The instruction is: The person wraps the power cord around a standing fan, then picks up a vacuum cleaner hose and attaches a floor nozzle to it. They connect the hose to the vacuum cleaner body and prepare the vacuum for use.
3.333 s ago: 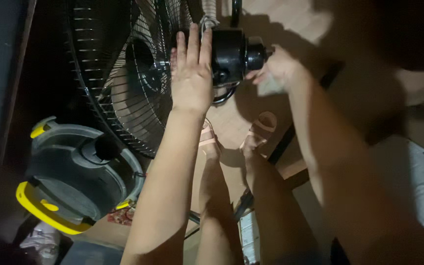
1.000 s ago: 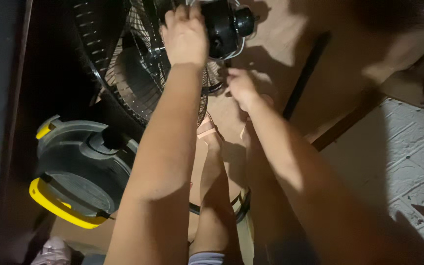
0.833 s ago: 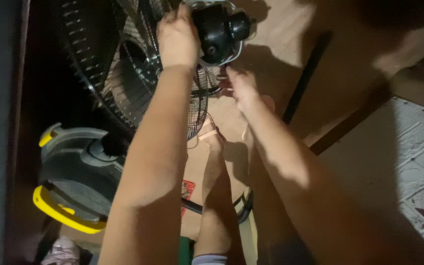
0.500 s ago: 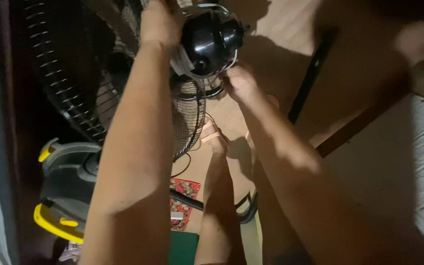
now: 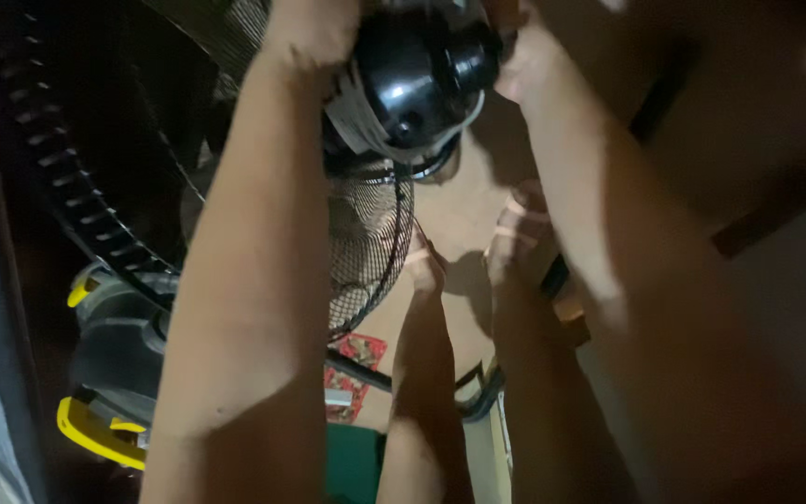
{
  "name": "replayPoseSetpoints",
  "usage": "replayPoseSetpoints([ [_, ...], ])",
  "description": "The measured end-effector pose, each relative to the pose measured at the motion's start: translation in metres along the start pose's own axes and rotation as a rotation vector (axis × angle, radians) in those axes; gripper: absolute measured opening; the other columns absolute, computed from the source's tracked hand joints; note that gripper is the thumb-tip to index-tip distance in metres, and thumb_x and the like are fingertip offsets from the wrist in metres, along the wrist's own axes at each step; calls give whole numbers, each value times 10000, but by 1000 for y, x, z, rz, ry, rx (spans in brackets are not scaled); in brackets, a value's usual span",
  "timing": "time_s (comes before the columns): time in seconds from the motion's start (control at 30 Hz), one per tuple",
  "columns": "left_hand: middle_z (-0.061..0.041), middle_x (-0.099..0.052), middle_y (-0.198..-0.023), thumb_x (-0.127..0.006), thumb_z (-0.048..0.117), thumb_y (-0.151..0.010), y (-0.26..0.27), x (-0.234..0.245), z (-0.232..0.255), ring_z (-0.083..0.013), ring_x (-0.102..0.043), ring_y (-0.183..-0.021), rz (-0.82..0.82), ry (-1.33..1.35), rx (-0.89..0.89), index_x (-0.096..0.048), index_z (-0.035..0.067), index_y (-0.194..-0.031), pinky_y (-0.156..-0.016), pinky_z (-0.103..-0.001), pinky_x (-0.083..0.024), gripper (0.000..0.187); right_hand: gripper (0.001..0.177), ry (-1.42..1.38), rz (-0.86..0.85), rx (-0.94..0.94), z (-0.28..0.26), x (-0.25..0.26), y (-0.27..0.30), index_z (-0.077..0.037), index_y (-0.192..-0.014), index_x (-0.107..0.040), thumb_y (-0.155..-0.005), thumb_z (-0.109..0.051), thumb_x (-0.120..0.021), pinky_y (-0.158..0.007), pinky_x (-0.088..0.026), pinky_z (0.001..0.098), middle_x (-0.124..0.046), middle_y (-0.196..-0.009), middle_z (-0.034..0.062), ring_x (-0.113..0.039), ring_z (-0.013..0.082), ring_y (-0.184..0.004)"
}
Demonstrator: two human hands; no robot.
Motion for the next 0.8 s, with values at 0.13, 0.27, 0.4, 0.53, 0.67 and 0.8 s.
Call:
replayPoseSetpoints([
  [0.13, -116, -754, -825, -772, 199, -884, 7, -4, -2, -239, -739, -738, 7, 49, -1, -750, 54, -950, -651, -357, -602, 161, 219, 232, 33, -11, -27, -24, 14, 8, -1034, -725, -988, -153, -584, -790, -639, 363, -773, -942, 139, -779, 215, -844],
  [0.27, -73, -775, -858, -793, 136, -838, 5, -6, 11, -202, -749, -760, 46, -38, -289, -762, 55, -963, -662, -334, -601, 152, 224, 597, 2, 35, -63, -65, 26, -35, -1039, -727, -1002, -205, -585, -787, -616, 365, -755, -937, 107, -749, 196, -844],
  [0.4, -71, -771, -828, -759, 145, -900, -10, -26, -13, -217, -726, -749, -80, -129, -89, -768, 66, -923, -669, -353, -569, 83, 229, 902, -15, 112, -82, -93, 41, -79, -1045, -728, -1016, -256, -586, -784, -593, 368, -738, -931, 75, -720, 178, -843],
  [0.53, -66, -794, -882, -812, 113, -822, -6, -22, 6, -190, -754, -780, -34, -66, -186, -793, 89, -980, -708, -316, -590, 161, 235, 1136, -11, 148, -88, -99, 53, -123, -1050, -730, -1031, -308, -586, -780, -571, 371, -721, -925, 43, -690, 159, -843],
  [0.67, -84, -801, -923, -812, 63, -801, -10, -21, 16, -192, -770, -822, -49, -16, -268, -773, 46, -980, -738, -318, -614, 183, 199, 1219, -218, 424, -78, -110, 31, -140, -1054, -739, -1030, -309, -636, -786, -541, 370, -720, -922, 20, -662, 148, -846],
  [0.8, -116, -758, -904, -732, 26, -880, -15, -15, -5, -220, -737, -803, 25, -353, -100, -747, 54, -1023, -702, -339, -595, 146, 204, 943, -324, 521, -70, -92, 10, -117, -1075, -749, -1051, -313, -693, -833, -573, 343, -737, -978, 25, -687, 143, -893],
])
Point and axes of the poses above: each hand's wrist, its own y-axis away from the middle knuckle, its own x-axis out of the back of the hand, z = x × y, the point moved 9 cm from there along -y, towards the middle knuckle
